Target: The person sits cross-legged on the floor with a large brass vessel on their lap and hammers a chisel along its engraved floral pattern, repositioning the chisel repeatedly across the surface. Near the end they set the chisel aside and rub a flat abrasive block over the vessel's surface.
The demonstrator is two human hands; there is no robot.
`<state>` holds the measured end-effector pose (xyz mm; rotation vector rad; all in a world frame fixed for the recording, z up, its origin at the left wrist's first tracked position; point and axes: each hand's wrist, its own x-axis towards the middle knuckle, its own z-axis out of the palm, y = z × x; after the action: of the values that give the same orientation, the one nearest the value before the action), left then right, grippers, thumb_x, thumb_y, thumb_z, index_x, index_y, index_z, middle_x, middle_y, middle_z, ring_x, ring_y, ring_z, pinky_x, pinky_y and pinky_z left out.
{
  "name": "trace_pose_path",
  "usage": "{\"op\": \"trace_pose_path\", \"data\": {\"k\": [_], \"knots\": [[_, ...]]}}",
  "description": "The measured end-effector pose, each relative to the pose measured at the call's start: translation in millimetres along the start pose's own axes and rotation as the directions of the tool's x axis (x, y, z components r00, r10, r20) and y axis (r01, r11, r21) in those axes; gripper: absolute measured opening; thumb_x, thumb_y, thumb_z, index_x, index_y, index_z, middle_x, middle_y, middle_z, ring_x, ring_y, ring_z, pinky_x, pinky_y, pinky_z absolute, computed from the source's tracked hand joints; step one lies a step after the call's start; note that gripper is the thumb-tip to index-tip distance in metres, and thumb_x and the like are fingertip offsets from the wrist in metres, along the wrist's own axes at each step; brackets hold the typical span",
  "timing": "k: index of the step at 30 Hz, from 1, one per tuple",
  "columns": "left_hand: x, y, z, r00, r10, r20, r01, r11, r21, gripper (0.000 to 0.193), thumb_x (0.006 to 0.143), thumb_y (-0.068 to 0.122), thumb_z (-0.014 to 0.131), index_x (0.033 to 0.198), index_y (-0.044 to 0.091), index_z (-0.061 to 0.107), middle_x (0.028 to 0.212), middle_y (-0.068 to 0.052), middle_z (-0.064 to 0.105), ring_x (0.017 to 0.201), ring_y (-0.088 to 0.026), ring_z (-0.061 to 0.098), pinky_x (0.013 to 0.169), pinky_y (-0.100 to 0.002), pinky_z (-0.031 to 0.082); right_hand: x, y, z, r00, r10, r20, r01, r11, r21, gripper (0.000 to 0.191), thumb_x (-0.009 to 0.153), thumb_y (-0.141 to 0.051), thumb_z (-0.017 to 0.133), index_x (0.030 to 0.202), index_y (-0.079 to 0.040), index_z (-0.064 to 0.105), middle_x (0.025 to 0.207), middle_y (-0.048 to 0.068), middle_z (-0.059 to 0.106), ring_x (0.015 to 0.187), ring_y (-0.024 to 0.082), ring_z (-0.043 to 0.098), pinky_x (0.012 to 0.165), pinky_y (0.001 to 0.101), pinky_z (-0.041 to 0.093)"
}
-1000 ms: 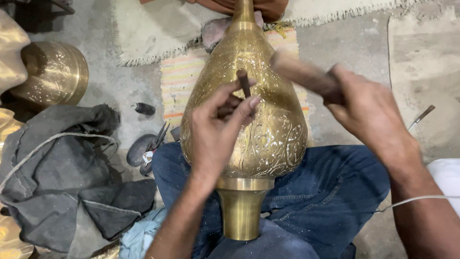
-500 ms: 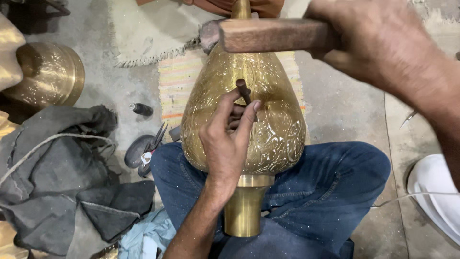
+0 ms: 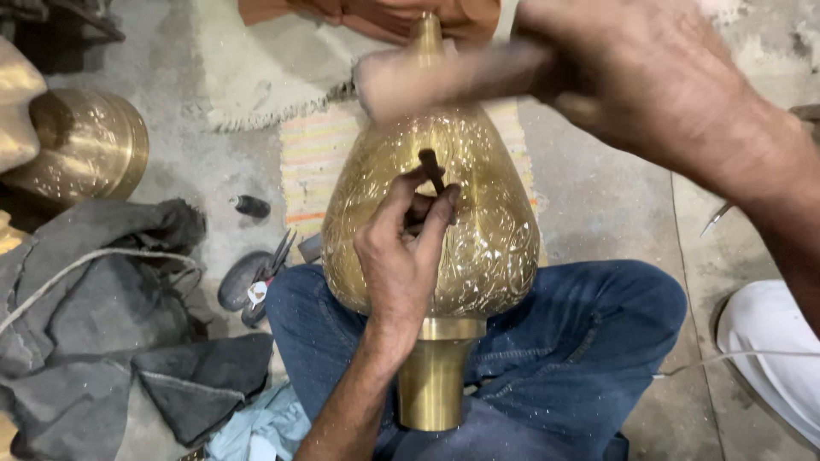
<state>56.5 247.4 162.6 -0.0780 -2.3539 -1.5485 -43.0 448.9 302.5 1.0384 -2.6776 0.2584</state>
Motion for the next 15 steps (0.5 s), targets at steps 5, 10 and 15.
{"op": "trace_pose_path", "data": {"k": [5,10,15], "knots": [[-3,2,-1,0.995,-0.097,0.021,0.097,0.995,-0.02,0.017,0.099,0.016,0.074,0.11,0.004,0.071,0.084,-0.009,0.08,0.076,-0.016,0.081,0.061,-0.032,0.067,3,5,6,0.957,0.129,0.26,-0.12,0.991,-0.051,0.027,0.09,-0.017,0.08,0.109,-0.004,0.065,0.083,0.015,0.07,0.08,0.034,0.071,0.067,0.0467,0.055],[-1,2,2,0.999,-0.052,0.016,0.052,0.999,-0.009,0.026,0.1,0.016,0.07,0.122,0.002,0.068,0.086,-0.009,0.078,0.078,-0.015,0.08,0.062,-0.029,0.069,-10,21,25,0.884,0.273,0.379,-0.322,0.944,0.073,0.03,0.095,-0.024,0.079,0.114,-0.007,0.062,0.08,0.015,0.066,0.072,0.032,0.068,0.063,0.0438,0.056],[1,3,1,0.999,-0.047,0.022,0.047,0.999,-0.007,0.025,0.1,0.016,0.071,0.121,0.003,0.069,0.084,-0.009,0.079,0.076,-0.014,0.08,0.061,-0.028,0.068,-13,33,28,0.987,0.077,0.142,-0.071,0.996,-0.047,0.03,0.088,-0.018,0.081,0.11,-0.004,0.067,0.087,0.015,0.07,0.078,0.033,0.071,0.067,0.0446,0.056]]}}
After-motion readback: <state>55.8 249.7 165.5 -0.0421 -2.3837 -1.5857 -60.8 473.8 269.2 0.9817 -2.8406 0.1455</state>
